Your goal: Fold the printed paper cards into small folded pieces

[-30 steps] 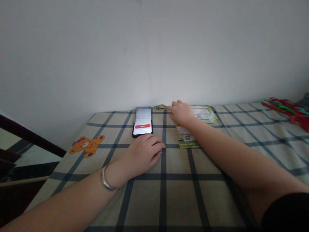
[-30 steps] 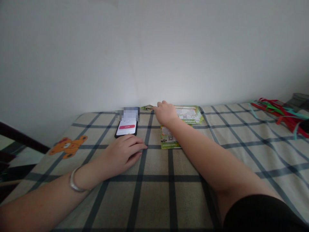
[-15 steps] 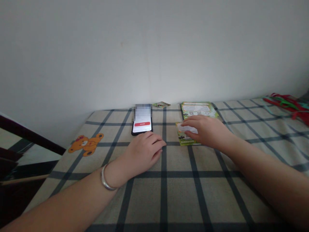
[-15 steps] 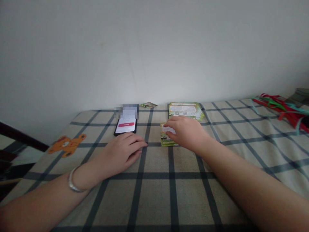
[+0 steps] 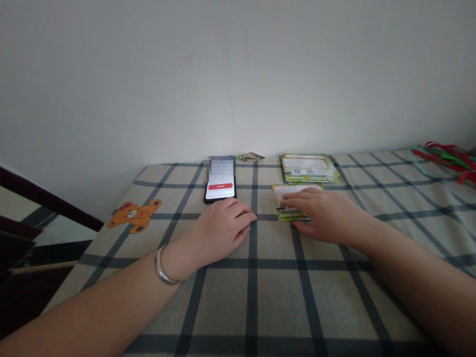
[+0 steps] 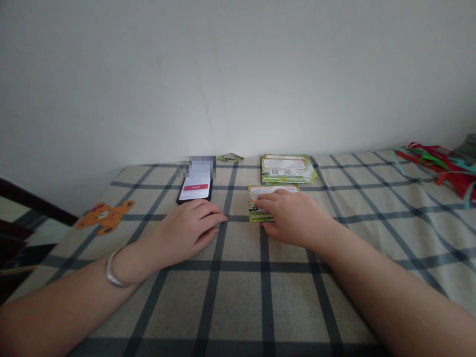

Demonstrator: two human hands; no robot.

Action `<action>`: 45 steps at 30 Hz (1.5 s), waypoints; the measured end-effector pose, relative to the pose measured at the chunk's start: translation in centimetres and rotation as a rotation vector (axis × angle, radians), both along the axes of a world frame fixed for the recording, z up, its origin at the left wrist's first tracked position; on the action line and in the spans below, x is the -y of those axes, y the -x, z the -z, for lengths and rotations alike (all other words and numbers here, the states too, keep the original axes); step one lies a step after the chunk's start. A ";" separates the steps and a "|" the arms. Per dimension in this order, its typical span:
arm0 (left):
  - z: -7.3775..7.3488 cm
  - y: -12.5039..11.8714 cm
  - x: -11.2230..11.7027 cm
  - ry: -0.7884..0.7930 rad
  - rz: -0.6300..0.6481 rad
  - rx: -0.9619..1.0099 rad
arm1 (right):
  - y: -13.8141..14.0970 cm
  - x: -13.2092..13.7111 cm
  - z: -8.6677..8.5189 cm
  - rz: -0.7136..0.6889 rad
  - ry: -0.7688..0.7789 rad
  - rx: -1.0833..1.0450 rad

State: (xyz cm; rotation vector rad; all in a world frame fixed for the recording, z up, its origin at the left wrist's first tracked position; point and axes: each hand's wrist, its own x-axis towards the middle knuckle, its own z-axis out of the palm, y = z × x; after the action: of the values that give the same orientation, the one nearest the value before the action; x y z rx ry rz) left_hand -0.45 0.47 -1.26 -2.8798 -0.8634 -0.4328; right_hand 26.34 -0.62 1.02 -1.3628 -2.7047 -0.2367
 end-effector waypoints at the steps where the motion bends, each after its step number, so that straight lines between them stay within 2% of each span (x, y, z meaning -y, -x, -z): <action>1: 0.0 0.0 0.0 0.000 -0.001 0.000 | 0.1 -0.1 0.1 0.005 -0.005 -0.006; 7: 0.2 0.0 0.0 0.002 -0.007 -0.012 | 0.5 -0.6 0.8 0.038 -0.038 -0.029; 16: 0.3 0.1 0.0 -0.002 0.007 0.022 | -1.7 -1.6 0.8 -0.054 0.062 -0.076; 21: 0.4 0.1 -0.1 0.006 0.007 0.014 | -1.6 -1.8 0.8 -0.065 0.041 -0.062; 26: 0.3 0.0 -0.1 -0.002 0.000 -0.007 | -0.8 -1.6 0.8 -0.019 -0.028 -0.033; 37: 0.3 -0.1 0.1 -0.029 -0.023 0.020 | 1.1 -1.6 1.5 0.195 -0.164 -0.025; 41: 0.5 0.0 0.2 -0.039 -0.088 0.097 | 1.5 -1.4 1.6 0.146 -0.145 -0.123; 45: 0.7 0.0 0.1 -0.036 -0.129 0.138 | 2.0 -0.9 1.9 0.018 -0.079 -0.219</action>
State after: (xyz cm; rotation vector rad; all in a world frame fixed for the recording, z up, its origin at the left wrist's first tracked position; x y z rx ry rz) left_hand -0.47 0.34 -1.92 -2.7671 -1.0443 -0.6319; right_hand 24.36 0.24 -0.85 -1.3089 -2.4792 -0.1815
